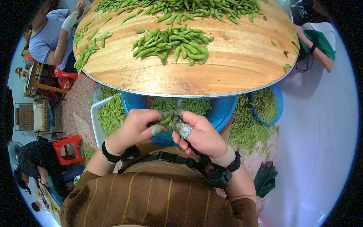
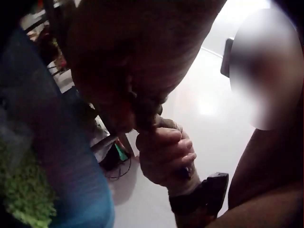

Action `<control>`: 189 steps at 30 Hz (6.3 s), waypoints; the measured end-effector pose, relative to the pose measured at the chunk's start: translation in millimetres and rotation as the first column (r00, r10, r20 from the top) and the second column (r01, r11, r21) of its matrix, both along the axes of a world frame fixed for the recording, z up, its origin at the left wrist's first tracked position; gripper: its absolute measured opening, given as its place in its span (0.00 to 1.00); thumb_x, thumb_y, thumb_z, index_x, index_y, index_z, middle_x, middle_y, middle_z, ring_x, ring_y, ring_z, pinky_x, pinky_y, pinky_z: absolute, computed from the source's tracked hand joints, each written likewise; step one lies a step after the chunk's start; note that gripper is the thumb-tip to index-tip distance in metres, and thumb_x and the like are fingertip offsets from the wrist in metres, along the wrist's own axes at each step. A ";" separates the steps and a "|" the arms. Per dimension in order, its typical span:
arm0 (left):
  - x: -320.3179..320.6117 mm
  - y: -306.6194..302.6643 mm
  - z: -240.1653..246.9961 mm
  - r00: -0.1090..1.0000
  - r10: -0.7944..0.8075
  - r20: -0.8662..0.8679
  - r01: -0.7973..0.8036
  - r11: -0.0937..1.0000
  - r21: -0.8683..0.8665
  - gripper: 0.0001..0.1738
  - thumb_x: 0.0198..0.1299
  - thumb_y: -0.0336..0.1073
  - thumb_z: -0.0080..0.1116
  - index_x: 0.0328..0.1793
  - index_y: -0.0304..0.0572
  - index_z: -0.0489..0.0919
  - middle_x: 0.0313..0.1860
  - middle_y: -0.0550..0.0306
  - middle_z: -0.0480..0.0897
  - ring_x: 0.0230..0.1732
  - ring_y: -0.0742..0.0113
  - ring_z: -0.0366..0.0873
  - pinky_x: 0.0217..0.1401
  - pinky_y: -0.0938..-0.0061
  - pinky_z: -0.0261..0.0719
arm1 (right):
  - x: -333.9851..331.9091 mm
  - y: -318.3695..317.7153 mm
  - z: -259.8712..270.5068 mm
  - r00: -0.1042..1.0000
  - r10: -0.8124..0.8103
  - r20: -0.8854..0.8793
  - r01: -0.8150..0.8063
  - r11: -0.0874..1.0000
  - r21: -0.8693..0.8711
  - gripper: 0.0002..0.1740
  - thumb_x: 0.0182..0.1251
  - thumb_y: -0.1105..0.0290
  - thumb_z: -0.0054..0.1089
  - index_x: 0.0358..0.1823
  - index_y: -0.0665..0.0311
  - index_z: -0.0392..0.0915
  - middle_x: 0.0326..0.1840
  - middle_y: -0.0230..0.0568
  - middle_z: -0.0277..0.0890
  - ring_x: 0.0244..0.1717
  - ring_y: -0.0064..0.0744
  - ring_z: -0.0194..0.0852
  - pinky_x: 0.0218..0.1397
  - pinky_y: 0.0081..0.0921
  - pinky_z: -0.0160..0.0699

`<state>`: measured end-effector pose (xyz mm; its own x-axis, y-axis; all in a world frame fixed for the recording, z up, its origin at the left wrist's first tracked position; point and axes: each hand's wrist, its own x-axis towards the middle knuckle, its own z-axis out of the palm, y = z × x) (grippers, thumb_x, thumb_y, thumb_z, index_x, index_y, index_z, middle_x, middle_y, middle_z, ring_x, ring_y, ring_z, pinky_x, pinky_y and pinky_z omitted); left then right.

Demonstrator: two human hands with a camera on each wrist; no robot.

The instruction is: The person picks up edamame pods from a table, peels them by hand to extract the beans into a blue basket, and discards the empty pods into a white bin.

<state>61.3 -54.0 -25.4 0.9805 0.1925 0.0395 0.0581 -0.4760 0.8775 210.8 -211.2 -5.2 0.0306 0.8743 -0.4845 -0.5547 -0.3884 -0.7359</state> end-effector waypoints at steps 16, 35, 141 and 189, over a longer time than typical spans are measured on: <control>-2.4 -8.5 -14.7 0.999 0.000 -0.053 0.008 0.990 0.139 0.08 0.58 0.33 0.57 0.41 0.37 0.77 0.25 0.47 0.78 0.27 0.50 0.78 0.30 0.66 0.76 | -3.8 -4.5 -22.7 0.998 -0.017 -0.053 0.014 0.999 -0.052 0.10 0.72 0.72 0.43 0.50 0.61 0.72 0.27 0.27 0.72 0.20 0.14 0.65 0.18 0.12 0.65; -2.4 -10.7 -18.3 0.956 -0.136 -0.258 -0.211 0.291 -0.933 0.13 0.71 0.41 0.45 0.38 0.41 0.74 0.28 0.58 0.78 0.20 0.76 0.67 0.23 0.83 0.64 | 5.1 -14.5 -32.9 0.922 -0.044 -0.386 0.061 0.998 0.032 0.12 0.70 0.73 0.46 0.53 0.60 0.70 0.25 0.27 0.70 0.18 0.13 0.62 0.18 0.13 0.62; -17.1 -6.7 -17.4 0.979 0.200 0.033 -0.201 0.941 0.273 0.07 0.59 0.29 0.55 0.42 0.36 0.78 0.33 0.44 0.78 0.35 0.49 0.77 0.35 0.64 0.74 | -18.8 12.1 -30.2 0.974 -0.038 0.225 0.020 0.996 0.083 0.18 0.68 0.76 0.42 0.58 0.59 0.67 0.28 0.27 0.71 0.18 0.13 0.60 0.19 0.13 0.60; -27.8 -7.3 -30.6 0.974 0.077 -0.211 -0.123 0.969 -0.213 0.19 0.51 0.16 0.44 0.49 0.33 0.78 0.32 0.53 0.80 0.33 0.66 0.79 0.38 0.74 0.77 | -18.9 17.3 -50.1 0.258 -0.049 0.965 -0.249 0.962 0.115 0.13 0.47 0.74 0.59 0.31 0.68 0.65 0.26 0.56 0.71 0.32 0.59 0.74 0.35 0.45 0.74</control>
<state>33.5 -61.3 -56.0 0.9393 0.2714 -0.2099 0.2799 -0.2522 0.9263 191.9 -193.9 -55.3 0.2430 0.9699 0.0159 0.6407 -0.1481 -0.7534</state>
